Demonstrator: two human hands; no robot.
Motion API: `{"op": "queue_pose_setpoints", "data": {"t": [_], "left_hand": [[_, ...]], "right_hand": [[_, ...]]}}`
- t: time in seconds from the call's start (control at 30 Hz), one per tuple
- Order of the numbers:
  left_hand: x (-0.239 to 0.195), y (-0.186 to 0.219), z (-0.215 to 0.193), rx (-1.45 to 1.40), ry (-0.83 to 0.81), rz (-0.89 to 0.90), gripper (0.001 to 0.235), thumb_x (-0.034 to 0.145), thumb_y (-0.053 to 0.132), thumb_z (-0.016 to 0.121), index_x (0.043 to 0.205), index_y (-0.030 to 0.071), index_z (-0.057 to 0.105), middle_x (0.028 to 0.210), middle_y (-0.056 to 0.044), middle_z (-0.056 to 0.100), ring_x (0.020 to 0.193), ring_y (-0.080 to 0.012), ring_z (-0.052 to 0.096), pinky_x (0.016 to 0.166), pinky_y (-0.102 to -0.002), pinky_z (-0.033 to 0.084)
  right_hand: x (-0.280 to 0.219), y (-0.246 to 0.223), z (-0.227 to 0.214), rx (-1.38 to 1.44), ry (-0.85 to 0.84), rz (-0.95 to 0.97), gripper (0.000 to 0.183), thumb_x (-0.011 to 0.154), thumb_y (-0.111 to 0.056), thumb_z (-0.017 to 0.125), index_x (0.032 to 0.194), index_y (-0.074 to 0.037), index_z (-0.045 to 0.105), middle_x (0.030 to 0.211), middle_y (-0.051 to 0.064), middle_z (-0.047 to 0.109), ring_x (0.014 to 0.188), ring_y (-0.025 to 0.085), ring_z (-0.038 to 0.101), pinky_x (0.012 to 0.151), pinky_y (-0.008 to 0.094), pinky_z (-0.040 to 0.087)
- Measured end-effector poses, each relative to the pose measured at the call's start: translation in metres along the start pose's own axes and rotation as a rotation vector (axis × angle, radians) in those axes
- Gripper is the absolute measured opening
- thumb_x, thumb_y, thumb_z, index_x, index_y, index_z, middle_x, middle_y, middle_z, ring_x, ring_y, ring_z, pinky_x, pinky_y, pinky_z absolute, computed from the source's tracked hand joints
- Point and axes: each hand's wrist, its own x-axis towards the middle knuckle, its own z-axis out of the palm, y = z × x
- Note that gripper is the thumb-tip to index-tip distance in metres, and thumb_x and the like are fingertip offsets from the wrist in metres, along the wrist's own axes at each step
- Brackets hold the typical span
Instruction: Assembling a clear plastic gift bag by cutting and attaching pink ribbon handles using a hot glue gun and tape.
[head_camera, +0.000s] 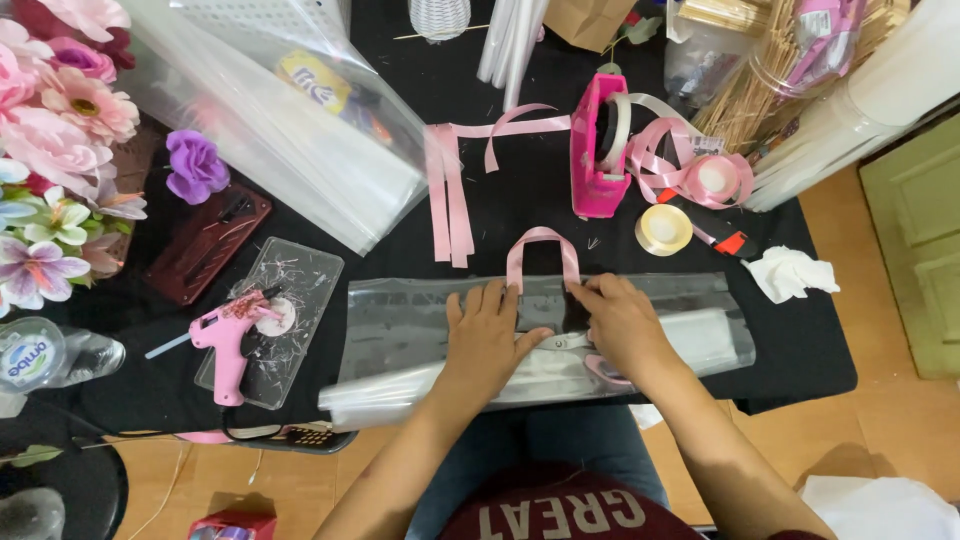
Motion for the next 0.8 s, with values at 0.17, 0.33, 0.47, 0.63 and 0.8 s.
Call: {"op": "queue_pose_setpoints", "data": {"t": [0.17,0.33,0.47,0.63,0.8], "left_hand": [[0.003,0.002,0.009,0.079,-0.007,0.006,0.085,0.099,0.071,0.037,0.142,0.0,0.054,0.136,-0.02,0.051,0.119,-0.0336,0.047,0.105,-0.057,0.021],[0.003,-0.002,0.004,0.038,-0.045,-0.008,0.086,0.099,0.072,0.031,0.142,0.001,0.055,0.135,-0.018,0.054,0.117,-0.0312,0.049,0.106,-0.058,0.019],[-0.001,-0.005,0.015,0.037,0.134,0.018,0.085,0.1,0.072,0.034,0.141,0.001,0.055,0.13,-0.019,0.057,0.114,-0.033,0.051,0.102,-0.057,0.024],[0.0,-0.005,0.022,0.142,0.223,0.044,0.083,0.097,0.073,0.037,0.133,0.003,0.062,0.127,-0.017,0.057,0.109,-0.0312,0.05,0.099,-0.055,0.025],[0.001,-0.006,0.02,0.158,0.243,0.052,0.085,0.096,0.075,0.034,0.137,0.006,0.06,0.121,-0.016,0.058,0.101,-0.031,0.05,0.096,-0.054,0.026]], "right_hand": [[-0.009,-0.035,-0.033,-0.051,0.003,0.029,0.047,0.093,-0.01,0.055,0.136,-0.02,0.067,0.122,0.005,0.064,0.113,0.025,0.059,0.089,0.036,0.047],[-0.009,-0.027,-0.026,0.009,-0.009,0.042,0.049,0.093,-0.009,0.053,0.14,-0.017,0.063,0.128,0.006,0.063,0.116,0.028,0.058,0.091,0.039,0.047],[-0.008,-0.009,-0.011,0.233,0.1,0.029,0.051,0.089,0.0,0.055,0.139,-0.006,0.064,0.119,0.014,0.07,0.115,0.033,0.063,0.096,0.038,0.05],[-0.006,-0.011,-0.007,0.124,0.101,0.026,0.048,0.09,-0.002,0.057,0.137,-0.01,0.066,0.119,0.009,0.069,0.113,0.027,0.063,0.094,0.035,0.049],[-0.004,-0.013,-0.02,0.154,0.049,0.027,0.067,0.078,0.002,0.071,0.144,-0.008,0.061,0.12,0.013,0.069,0.115,0.032,0.062,0.097,0.038,0.05]]}}
